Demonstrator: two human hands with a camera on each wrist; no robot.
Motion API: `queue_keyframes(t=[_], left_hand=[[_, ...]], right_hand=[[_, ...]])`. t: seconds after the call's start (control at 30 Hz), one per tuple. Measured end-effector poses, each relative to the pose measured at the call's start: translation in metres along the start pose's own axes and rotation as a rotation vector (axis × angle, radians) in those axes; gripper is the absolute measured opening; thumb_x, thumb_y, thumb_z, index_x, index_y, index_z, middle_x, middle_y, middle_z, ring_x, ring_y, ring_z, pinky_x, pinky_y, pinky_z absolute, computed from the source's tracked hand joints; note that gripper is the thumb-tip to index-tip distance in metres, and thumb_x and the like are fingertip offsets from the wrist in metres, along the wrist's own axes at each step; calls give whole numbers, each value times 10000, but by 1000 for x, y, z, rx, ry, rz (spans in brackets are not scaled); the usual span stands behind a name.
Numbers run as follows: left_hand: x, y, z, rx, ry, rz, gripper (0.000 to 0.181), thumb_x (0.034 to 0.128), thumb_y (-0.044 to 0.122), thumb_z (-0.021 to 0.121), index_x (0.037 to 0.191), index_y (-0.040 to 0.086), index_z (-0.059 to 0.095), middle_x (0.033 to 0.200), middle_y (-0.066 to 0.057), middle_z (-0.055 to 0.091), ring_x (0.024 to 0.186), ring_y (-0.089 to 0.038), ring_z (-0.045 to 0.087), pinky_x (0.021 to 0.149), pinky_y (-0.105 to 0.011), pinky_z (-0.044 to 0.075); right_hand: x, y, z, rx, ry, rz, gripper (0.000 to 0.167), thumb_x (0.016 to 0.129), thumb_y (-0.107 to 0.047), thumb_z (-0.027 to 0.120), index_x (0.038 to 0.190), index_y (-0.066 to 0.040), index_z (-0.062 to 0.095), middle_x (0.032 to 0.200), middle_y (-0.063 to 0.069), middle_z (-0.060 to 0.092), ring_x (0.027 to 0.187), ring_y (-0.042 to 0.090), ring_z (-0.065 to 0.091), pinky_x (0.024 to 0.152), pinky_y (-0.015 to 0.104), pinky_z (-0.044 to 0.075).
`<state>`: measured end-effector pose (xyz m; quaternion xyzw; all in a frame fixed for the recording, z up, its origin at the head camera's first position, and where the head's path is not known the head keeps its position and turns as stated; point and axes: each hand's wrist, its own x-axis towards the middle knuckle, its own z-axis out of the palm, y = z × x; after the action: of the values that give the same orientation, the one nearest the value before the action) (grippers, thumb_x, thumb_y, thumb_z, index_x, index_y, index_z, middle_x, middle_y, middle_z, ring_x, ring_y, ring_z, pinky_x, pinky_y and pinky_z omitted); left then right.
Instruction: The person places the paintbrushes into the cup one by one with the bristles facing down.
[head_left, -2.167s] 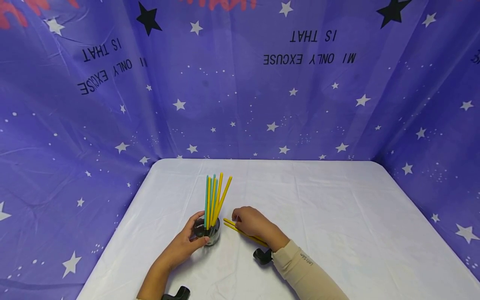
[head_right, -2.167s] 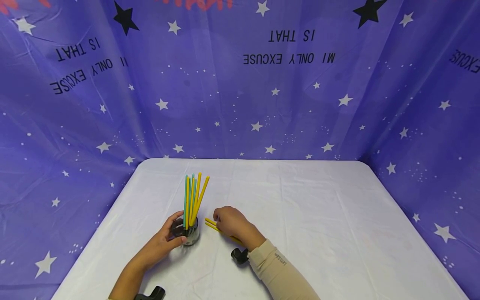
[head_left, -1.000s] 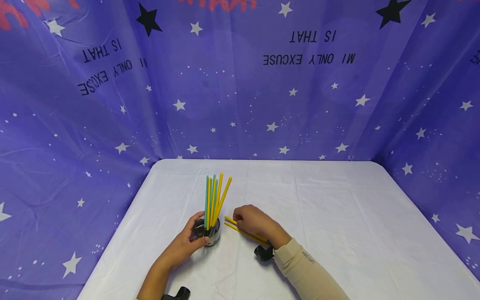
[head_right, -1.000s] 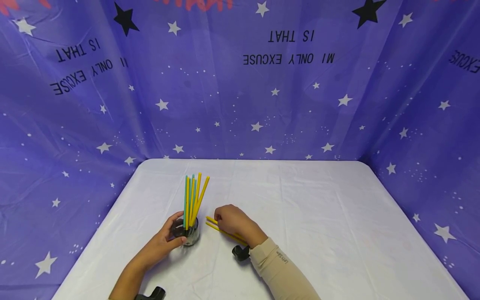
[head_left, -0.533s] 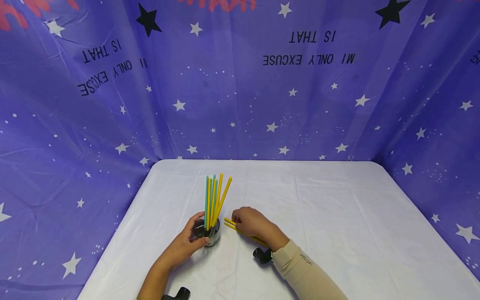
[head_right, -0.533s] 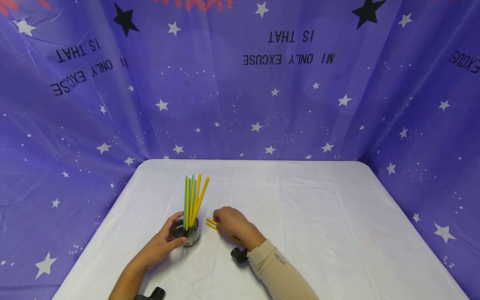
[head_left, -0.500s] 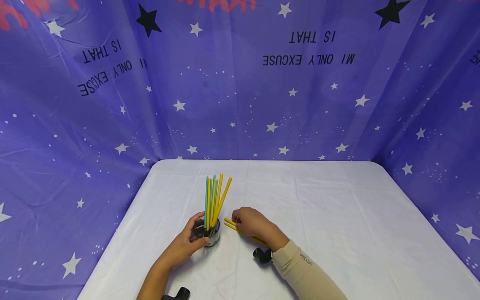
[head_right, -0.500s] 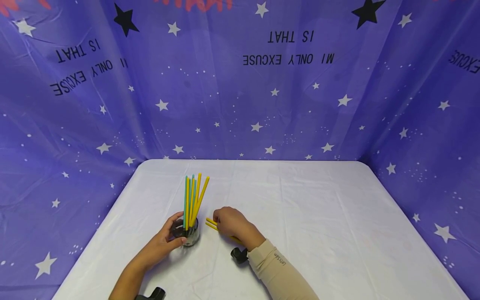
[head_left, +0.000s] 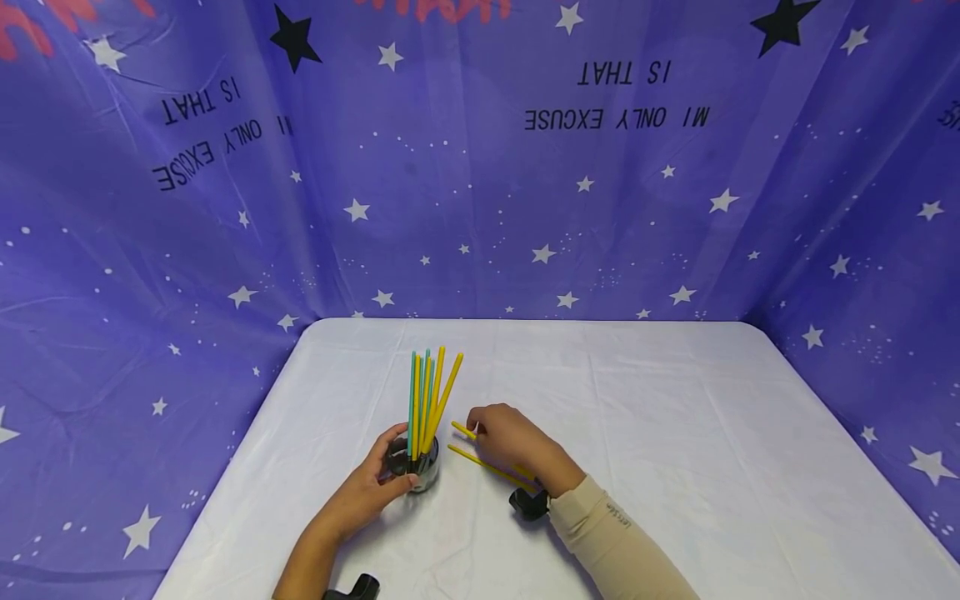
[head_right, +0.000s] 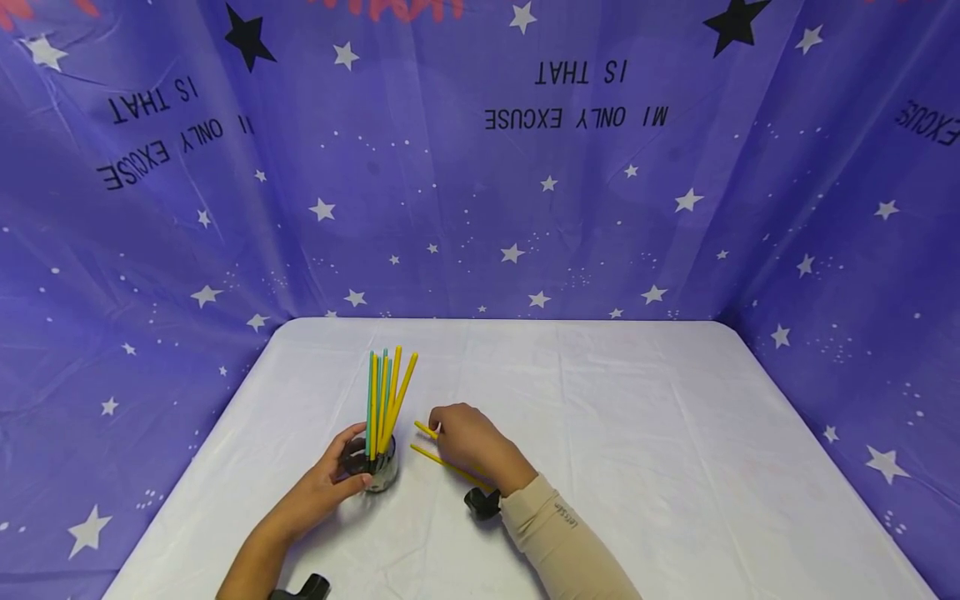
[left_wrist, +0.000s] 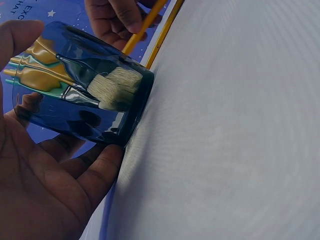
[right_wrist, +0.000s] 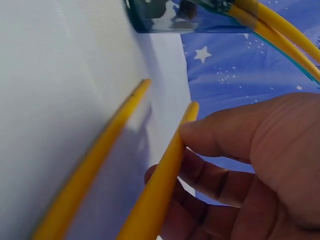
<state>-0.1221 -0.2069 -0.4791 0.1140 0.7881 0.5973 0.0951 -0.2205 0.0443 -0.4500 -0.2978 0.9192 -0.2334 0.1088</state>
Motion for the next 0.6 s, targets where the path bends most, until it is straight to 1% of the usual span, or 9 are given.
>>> queue_keyframes(t=[0.13, 0.2, 0.33, 0.47, 0.6], left_hand=[[0, -1, 0, -3, -4, -4, 755, 948, 186, 680, 1552, 200, 227, 1500, -230, 350, 1310, -350, 465, 979, -219, 401], [1, 0, 0, -1, -4, -9, 755, 948, 187, 680, 1552, 202, 227, 1501, -230, 350, 1311, -350, 465, 980, -219, 400], [1, 1, 0, 9, 1, -16, 754, 947, 195, 682, 1550, 204, 228, 1501, -231, 351, 1310, -347, 470, 1006, -277, 402], [1, 1, 0, 14, 1, -14, 755, 947, 198, 682, 1550, 201, 227, 1501, -236, 351, 1307, -349, 474, 1031, -355, 398], [0, 1, 1, 18, 1, -10, 753, 948, 198, 682, 1550, 207, 229, 1498, -230, 355, 1305, -346, 477, 1032, -346, 398]], right_hand=[[-1, -2, -9, 23, 43, -15, 170, 934, -28, 588, 1055, -101, 684, 843, -41, 634, 777, 129, 569, 730, 324, 479], [-2, -3, -15, 47, 68, -25, 153, 936, -30, 605, 1056, -96, 675, 853, -27, 633, 781, 143, 565, 718, 331, 474], [-5, -4, -24, 103, 117, -33, 156, 949, -45, 620, 1090, -92, 667, 901, 3, 644, 784, 151, 569, 691, 330, 475], [-7, -4, -30, 163, 158, -20, 177, 960, -56, 620, 1127, -96, 660, 933, 15, 646, 757, 140, 570, 658, 315, 481], [-9, -4, -33, 209, 202, -10, 178, 971, -63, 609, 1142, -94, 644, 930, 4, 633, 711, 130, 556, 624, 301, 486]])
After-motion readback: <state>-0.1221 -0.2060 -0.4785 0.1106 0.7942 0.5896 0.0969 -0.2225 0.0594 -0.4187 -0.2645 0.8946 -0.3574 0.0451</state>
